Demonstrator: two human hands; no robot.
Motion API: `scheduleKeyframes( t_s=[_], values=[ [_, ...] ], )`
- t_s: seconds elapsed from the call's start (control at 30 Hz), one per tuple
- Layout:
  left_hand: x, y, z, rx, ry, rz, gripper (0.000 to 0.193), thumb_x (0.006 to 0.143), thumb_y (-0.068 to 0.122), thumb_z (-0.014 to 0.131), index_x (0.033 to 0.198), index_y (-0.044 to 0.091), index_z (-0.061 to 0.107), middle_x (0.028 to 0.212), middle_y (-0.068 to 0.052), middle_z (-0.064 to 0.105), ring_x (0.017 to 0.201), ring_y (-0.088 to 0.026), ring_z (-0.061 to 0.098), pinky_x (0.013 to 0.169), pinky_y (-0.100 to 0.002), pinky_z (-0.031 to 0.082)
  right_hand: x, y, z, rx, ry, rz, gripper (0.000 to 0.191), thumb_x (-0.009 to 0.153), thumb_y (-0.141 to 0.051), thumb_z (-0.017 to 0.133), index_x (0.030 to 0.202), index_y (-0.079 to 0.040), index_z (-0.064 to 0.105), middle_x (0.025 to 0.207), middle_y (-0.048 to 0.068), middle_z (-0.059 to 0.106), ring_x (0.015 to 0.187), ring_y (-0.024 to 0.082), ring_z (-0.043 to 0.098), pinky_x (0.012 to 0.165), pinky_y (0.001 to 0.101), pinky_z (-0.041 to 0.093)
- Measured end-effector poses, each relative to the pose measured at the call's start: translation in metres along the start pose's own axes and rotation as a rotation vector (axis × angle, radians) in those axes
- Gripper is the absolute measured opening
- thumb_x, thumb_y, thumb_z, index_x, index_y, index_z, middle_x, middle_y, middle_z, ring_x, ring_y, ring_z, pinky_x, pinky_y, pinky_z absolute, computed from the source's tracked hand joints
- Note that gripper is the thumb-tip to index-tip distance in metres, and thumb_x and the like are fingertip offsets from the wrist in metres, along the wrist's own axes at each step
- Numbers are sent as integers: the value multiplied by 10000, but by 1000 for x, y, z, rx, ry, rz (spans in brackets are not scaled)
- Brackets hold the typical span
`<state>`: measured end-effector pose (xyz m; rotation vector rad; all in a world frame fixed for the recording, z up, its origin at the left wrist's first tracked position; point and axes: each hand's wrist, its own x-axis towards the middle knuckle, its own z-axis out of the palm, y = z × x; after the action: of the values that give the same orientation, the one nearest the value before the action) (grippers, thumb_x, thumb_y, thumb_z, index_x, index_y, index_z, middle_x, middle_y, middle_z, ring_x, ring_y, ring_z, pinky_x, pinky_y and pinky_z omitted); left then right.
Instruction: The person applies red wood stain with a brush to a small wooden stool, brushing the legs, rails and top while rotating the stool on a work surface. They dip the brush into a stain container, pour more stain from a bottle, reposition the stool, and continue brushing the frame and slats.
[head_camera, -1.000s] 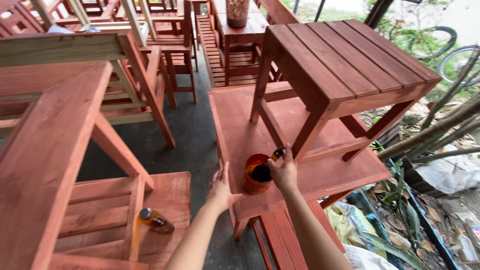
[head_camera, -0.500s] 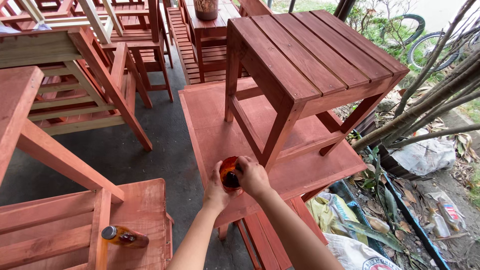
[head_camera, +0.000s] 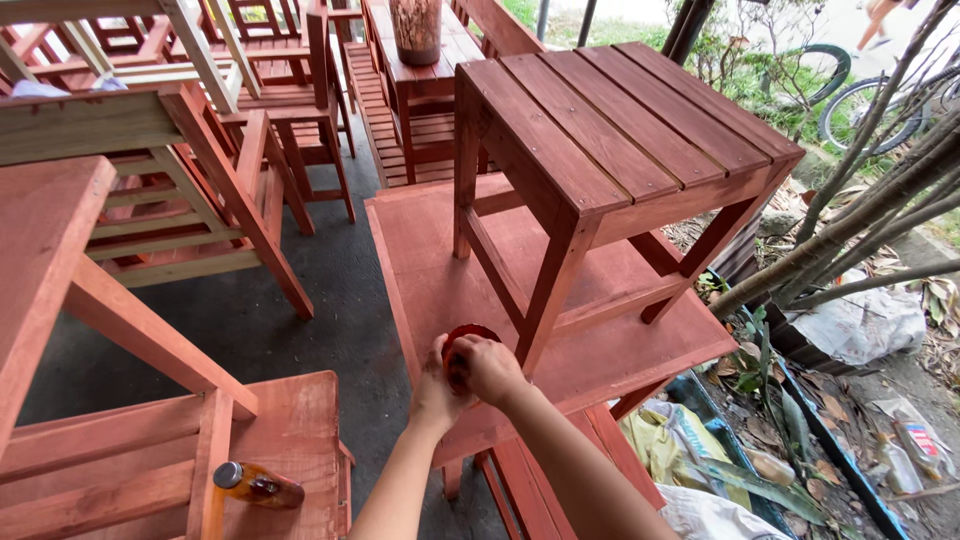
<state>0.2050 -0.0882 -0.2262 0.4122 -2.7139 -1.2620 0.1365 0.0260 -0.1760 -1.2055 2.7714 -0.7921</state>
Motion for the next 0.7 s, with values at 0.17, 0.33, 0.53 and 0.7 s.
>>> scheduleKeyframes(
  t_s=[0.17, 0.33, 0.53, 0.7],
  values=[
    [-15, 23, -20, -25, -59, -151, 1127, 711, 311, 896, 1542, 263, 137, 1528, -72, 451, 1400, -292, 479, 1100, -453, 468, -4, -8, -43, 268, 243, 185, 189, 887, -170, 736, 998, -57, 633, 1021, 144, 722, 931, 353, 704, 787, 446, 555],
    [-15, 28, -20, 7, -8, -66, 1124, 710, 311, 914, 1514, 263, 130, 1524, -107, 423, 1403, -311, 457, 1097, -463, 465, -15, -30, -92, 381, 360, 180, 231, 952, -188, 692, 1070, -23, 581, 860, 164, 758, 800, 302, 752, 694, 414, 580],
    [-14, 25, -15, -14, -20, -118, 1147, 716, 313, 911, 1530, 272, 103, 1535, -89, 418, 1407, -286, 463, 1124, -449, 449, -37, -39, -125, 581, 125, 447, 221, 939, -212, 672, 1060, -58, 571, 849, 107, 743, 647, 202, 719, 532, 377, 600],
    [-16, 27, -15, -17, 12, -123, 1151, 697, 299, 916, 1531, 254, 124, 1535, -95, 425, 1410, -281, 469, 1129, -437, 454, -50, -35, -115, 486, 178, 325, 183, 948, -160, 709, 1014, -35, 594, 827, 121, 735, 694, 158, 691, 609, 324, 567]
  ],
)
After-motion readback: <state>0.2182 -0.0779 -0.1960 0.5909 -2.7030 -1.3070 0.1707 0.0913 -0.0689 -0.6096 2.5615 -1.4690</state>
